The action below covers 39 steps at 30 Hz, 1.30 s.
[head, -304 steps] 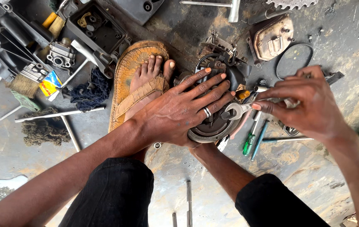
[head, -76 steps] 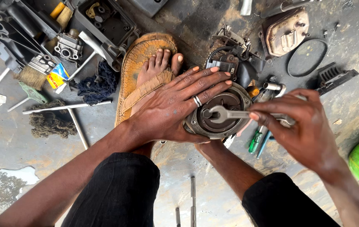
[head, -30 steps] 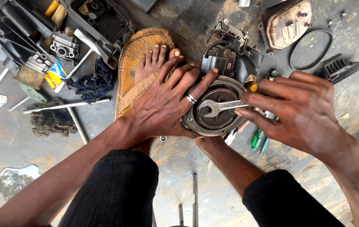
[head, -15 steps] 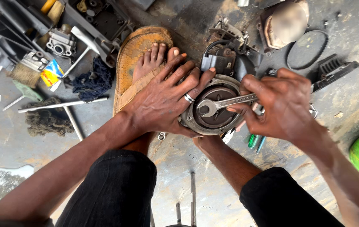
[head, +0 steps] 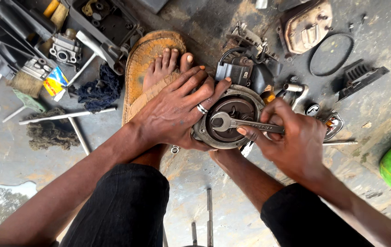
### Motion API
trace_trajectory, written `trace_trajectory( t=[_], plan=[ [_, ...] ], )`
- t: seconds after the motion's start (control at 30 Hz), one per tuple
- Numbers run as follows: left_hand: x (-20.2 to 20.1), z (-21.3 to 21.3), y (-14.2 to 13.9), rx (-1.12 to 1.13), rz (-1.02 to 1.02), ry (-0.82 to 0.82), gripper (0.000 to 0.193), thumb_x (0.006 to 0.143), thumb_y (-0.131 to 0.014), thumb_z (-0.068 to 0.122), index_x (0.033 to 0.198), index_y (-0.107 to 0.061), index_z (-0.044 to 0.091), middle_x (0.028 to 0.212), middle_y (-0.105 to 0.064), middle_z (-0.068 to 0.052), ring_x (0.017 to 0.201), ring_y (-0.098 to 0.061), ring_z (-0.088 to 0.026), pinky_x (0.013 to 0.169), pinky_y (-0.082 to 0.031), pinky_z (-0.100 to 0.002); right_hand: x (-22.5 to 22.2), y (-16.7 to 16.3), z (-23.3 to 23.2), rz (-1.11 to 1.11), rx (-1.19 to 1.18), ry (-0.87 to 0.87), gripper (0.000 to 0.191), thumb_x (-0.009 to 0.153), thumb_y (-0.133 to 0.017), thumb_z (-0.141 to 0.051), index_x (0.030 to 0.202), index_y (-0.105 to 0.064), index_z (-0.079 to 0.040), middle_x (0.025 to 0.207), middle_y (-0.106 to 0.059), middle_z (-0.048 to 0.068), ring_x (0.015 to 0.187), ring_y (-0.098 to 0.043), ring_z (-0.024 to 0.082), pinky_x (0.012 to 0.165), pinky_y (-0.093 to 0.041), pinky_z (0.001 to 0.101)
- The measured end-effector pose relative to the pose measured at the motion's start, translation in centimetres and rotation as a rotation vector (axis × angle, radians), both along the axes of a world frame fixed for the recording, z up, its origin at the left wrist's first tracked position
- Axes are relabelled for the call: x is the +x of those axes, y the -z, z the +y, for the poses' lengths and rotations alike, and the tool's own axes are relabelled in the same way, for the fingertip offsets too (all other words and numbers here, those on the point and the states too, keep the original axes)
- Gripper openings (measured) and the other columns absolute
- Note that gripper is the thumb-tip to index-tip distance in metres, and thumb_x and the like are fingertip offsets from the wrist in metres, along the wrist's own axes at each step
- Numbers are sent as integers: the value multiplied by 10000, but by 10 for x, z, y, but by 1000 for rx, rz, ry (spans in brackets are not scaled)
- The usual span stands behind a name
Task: The person sits on the floor of a repair shop working on a small engine clutch assembly. They use a screwdriver and a wrench to loosen and tighten parts, manipulate a spring and pressure plate by hand, reposition the engine, and fit a cover onto the assembly.
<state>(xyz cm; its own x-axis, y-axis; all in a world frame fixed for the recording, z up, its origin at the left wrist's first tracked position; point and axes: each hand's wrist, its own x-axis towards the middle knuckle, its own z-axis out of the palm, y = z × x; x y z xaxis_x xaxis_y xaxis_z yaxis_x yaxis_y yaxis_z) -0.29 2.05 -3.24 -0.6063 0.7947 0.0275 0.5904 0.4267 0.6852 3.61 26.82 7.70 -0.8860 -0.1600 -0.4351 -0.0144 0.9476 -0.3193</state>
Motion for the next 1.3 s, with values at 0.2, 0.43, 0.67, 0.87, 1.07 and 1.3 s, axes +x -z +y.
trace_trajectory(
  t=[0.2, 0.43, 0.67, 0.87, 1.07, 1.3],
  plan=[
    [-2, -1, -1, 39, 3, -25, 1385, 524, -826, 795, 1542, -315, 7, 1294, -492, -188, 1375, -424, -436, 1214, -306, -528, -35, -13, 22, -256, -84, -235, 378, 886, -733, -456, 917, -790, -83, 671, -717, 78, 521, -665, 196, 560, -525, 407],
    [-6, 2, -3, 64, -13, -7, 1408, 497, -836, 825, 1521, -332, 0, 1283, -490, -192, 1351, -420, -470, 1196, -309, -538, -17, 13, 31, -302, -109, -136, 338, 864, -785, -407, 906, -826, -73, 471, -655, 76, 374, -603, 177, 525, -478, 378],
    [-13, 4, -12, 73, 20, 12, 1435, 470, -839, 833, 1514, -355, -24, 1259, -510, -184, 1303, -464, -446, 1192, -332, -528, -6, 13, 27, -187, -241, -6, 244, 849, -818, -289, 828, -778, -49, 548, -697, 35, 340, -588, 88, 402, -453, 255],
    [-14, 2, -18, 137, 30, 11, 1359, 551, -840, 824, 1484, -400, -62, 1191, -524, -179, 1233, -496, -428, 1157, -364, -527, 5, 7, 16, -99, -270, 63, 164, 852, -817, -265, 816, -807, -106, 515, -662, 19, 328, -518, 91, 379, -392, 283],
    [-12, 0, -19, 144, 47, -4, 1325, 544, -842, 803, 1467, -431, -53, 1172, -530, -155, 1193, -515, -397, 1135, -387, -514, 12, 8, 15, -63, -228, 65, 171, 843, -833, -263, 813, -807, -96, 477, -615, 33, 317, -477, 126, 386, -356, 319],
    [-10, 0, -20, 154, 33, 2, 1315, 559, -844, 813, 1455, -449, -64, 1159, -537, -166, 1164, -522, -387, 1110, -394, -509, 25, 13, 15, -32, -240, 80, 206, 864, -825, -270, 783, -793, -83, 467, -600, 29, 322, -479, 135, 381, -351, 317]
  ],
)
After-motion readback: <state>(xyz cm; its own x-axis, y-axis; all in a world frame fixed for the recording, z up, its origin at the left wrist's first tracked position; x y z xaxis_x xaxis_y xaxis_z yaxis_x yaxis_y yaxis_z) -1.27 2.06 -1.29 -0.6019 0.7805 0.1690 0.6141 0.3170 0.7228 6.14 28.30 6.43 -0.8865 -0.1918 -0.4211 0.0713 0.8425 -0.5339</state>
